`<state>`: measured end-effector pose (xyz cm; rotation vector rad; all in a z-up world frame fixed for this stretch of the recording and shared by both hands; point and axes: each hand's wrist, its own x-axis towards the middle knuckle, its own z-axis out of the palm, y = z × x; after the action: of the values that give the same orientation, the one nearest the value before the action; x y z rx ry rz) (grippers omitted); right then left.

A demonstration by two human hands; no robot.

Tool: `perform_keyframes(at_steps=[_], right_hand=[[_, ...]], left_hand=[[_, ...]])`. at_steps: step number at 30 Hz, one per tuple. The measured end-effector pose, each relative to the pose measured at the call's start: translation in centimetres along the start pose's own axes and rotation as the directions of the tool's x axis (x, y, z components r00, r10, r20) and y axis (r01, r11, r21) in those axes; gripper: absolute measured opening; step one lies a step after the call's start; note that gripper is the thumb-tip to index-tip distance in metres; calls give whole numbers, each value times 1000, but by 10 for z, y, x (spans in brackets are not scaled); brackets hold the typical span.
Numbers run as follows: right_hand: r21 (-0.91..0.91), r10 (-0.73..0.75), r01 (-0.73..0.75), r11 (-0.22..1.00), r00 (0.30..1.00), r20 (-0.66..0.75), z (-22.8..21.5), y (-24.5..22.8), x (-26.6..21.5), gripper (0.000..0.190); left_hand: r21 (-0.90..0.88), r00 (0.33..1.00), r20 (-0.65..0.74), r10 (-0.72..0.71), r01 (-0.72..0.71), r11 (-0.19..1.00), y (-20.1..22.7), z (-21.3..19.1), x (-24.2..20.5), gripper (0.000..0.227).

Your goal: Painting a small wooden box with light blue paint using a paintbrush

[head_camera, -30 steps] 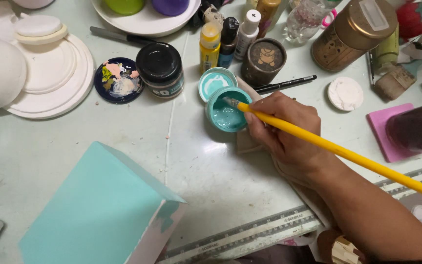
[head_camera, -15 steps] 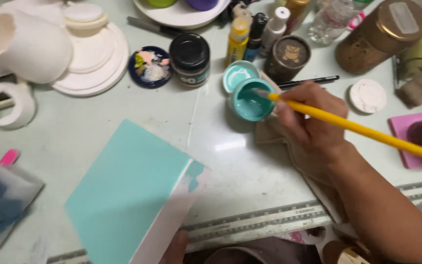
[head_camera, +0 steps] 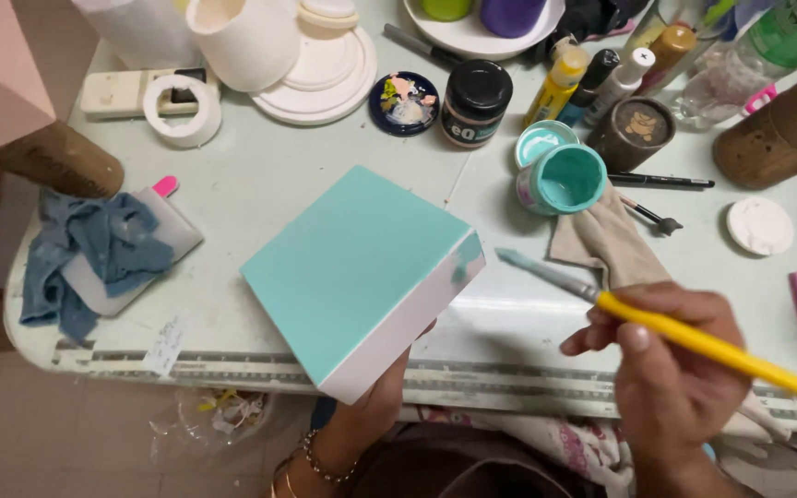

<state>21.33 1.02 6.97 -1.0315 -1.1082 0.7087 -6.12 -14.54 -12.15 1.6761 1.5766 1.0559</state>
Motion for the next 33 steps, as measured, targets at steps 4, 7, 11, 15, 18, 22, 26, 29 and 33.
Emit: perform_keyframes(at_steps=[4,7,11,15,18,22,26,29,33], right_hand=[[-179,-311,306,935,950,2,20,20,-27,14],[-258,-434,454,853,891,131,29,31,-40,18],[106,-384,394,913,743,547,51,-6,-48,26],[214,-347,274,938,789,508,42,17,-50,20],[26,-300,303,953,923,242,45,19,-26,14],[-273,-453,449,851,890,51,36,31,-17,10],[-174,-466,509,843,853,235,41,31,-42,19],[62,-386,429,901,729,566,48,-1,-42,18],[537,-346,98,838,856,383,55,18,-29,24]], left_hand=[[-129,988,99,118,-105,986,0,5,57,43],[-237,960,168,226,-183,954,18,13,107,47],[-384,893,250,374,-263,885,61,24,156,52],[-533,976,177,-126,203,822,100,30,173,28],[-462,933,-172,317,-361,810,111,24,172,32],[-703,966,-35,257,-207,681,112,23,171,33],[-401,906,-160,392,-422,813,103,28,172,38],[-291,923,332,195,-97,952,72,22,163,45],[-799,991,109,76,42,599,92,33,166,39]])
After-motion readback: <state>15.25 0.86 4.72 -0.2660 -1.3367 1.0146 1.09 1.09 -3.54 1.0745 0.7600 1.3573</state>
